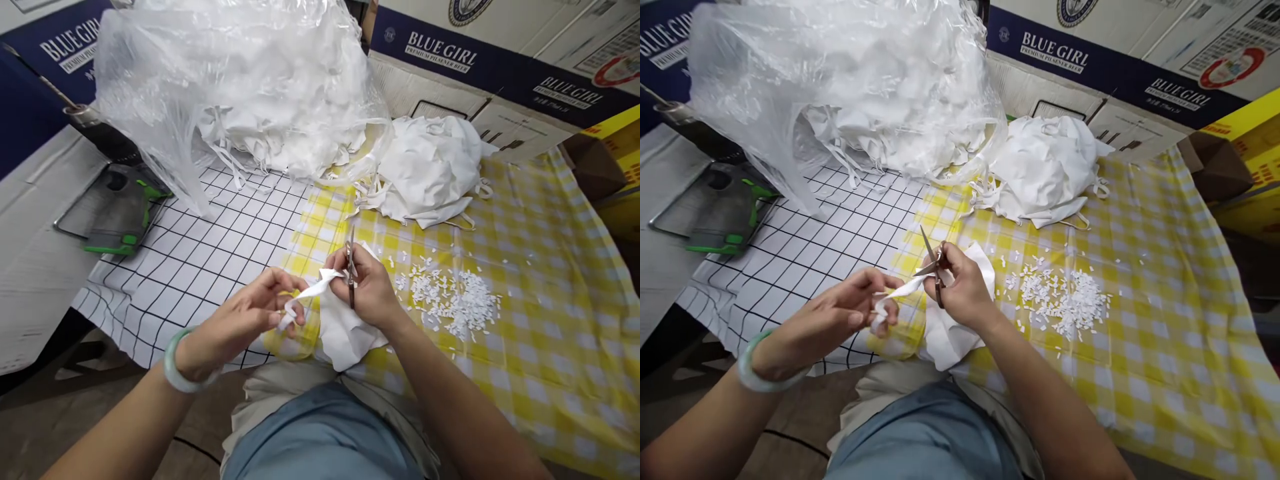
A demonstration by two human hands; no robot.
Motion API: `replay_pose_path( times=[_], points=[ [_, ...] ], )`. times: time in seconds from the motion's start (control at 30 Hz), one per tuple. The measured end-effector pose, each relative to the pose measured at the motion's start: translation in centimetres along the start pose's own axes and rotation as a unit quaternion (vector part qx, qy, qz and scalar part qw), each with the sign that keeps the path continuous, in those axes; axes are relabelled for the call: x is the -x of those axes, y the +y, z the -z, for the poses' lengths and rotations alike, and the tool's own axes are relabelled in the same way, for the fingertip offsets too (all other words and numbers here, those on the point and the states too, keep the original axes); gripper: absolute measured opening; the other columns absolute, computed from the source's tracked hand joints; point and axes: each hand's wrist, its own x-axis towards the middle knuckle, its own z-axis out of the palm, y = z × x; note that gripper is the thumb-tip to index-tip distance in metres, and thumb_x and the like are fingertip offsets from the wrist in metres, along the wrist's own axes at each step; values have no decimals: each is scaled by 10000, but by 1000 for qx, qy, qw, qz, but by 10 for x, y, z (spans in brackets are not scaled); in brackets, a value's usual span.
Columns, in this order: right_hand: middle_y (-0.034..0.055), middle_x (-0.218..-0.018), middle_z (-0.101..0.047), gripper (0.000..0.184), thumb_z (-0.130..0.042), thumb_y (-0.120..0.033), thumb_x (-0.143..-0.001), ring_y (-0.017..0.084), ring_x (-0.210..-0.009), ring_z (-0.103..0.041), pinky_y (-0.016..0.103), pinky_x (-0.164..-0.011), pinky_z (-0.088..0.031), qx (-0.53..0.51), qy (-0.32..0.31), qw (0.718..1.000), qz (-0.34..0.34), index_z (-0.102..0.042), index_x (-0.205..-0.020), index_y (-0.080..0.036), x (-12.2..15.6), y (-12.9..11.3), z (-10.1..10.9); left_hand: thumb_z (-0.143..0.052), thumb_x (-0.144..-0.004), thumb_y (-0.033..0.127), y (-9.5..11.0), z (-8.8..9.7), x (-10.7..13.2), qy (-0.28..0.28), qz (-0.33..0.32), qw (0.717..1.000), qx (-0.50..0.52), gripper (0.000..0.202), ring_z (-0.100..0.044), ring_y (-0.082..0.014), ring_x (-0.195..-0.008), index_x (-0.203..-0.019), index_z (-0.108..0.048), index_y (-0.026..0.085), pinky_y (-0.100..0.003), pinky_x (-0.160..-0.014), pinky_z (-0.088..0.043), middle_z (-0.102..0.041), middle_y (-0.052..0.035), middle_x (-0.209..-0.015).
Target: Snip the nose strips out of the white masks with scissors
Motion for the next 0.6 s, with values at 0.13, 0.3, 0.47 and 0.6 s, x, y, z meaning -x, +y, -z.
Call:
replay_pose_path(
  times=[0.13,0.3,0.47,0.6],
  points=[
    [0,-842,-595,170,-571,-105,-711,153,-782,-604,280,-728,-486,37,-64,995,62,-509,-821,-219,-5,-17,14,-568,-877,491,-4,-11,-15,-74,110,987,86,360,-642,-209,-773,-989,-674,166,-382,-769,-536,-647,-106,-911],
    [41,-974,-654,221,-536,-44,-700,189,-925,-618,323,-848,-481,176,7,974,142,-517,-832,-219,-2,-16,22,-644,-871,338,-6,-24,-16,55,-48,979,-188,173,-478,-122,-617,-821,-648,173,-252,-591,-431,-529,-10,-708],
    [-8,-804,-582,204,-579,-69,-698,156,-752,-587,275,-702,-476,156,112,975,109,-526,-823,-220,0,-3,18,-611,-883,245,-17,-29,-3,121,-188,894,-388,89,-509,-156,-733,-885,-674,182,-283,-694,-428,-578,-37,-787],
    [-11,-839,-600,228,-603,-57,-697,157,-829,-610,279,-765,-489,61,92,986,128,-542,-841,-223,-5,-10,14,-561,-898,400,-22,-33,-10,-50,54,997,-31,309,-610,-202,-852,-1075,-644,161,-325,-783,-486,-647,-96,-956]
  ],
)
